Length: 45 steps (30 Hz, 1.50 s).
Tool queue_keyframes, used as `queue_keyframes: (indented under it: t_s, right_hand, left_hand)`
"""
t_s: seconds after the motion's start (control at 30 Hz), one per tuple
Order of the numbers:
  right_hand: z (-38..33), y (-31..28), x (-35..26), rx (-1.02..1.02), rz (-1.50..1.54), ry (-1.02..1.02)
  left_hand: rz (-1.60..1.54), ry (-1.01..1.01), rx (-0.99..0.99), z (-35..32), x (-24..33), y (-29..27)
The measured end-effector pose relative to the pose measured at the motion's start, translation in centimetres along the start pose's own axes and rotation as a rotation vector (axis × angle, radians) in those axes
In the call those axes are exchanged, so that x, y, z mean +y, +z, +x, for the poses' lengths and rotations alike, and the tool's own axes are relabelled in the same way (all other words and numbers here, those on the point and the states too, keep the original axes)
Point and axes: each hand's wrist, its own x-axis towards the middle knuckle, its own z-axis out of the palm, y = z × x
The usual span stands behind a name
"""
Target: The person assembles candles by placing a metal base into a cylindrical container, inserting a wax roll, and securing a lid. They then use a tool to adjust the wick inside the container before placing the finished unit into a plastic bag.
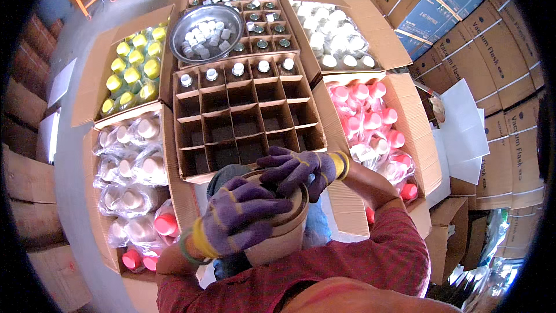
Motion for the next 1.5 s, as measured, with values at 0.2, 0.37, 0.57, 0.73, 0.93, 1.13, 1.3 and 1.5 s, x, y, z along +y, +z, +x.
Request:
queue_keyframes:
  t_s: [0.2,0.37,0.57,0.73,0.93,1.13,1.3,1.5]
  right_hand:
    - [4.7,4.5,-7.0,0.303,-0.166,0.066]
    - [2.3,1.6,-3.2,0.092,0.081,0.048]
    - [0.0,0.1,0.5,-0.024,0.053,0.040]
    - [4.7,4.8,-6.2,0.362,-0.330,0.222]
    - [1.6,3.1,0.0,0.249,0.012,0.129]
    - [0.4,2.4,1.2,0.162,0.054,0.078]
    - [5.0,2.9,-5.5,0.242,-0.079,0.106]
    - [1.3,0.0,0.3,0.034,0.110,0.033]
  left_hand:
    - [-0.496,0.177,0.111,-5.1,-8.7,1.2]
    - [-0.311,0.173,0.100,-3.5,-6.9,0.6]
    - [0.122,-0.048,0.184,-0.9,0.5,1.6]
    - [-0.343,0.084,0.156,-5.7,-8.7,0.3]
    - [-0.162,-0.083,0.086,-4.0,-4.7,-0.2]
    - [-0.175,-0.214,0.203,-3.8,-2.1,0.9]
    - [-0.810,0.074,0.310,-5.4,-9.8,1.9]
    - [-0.418,-0.408,0.066,-2.3,-2.4,-0.5]
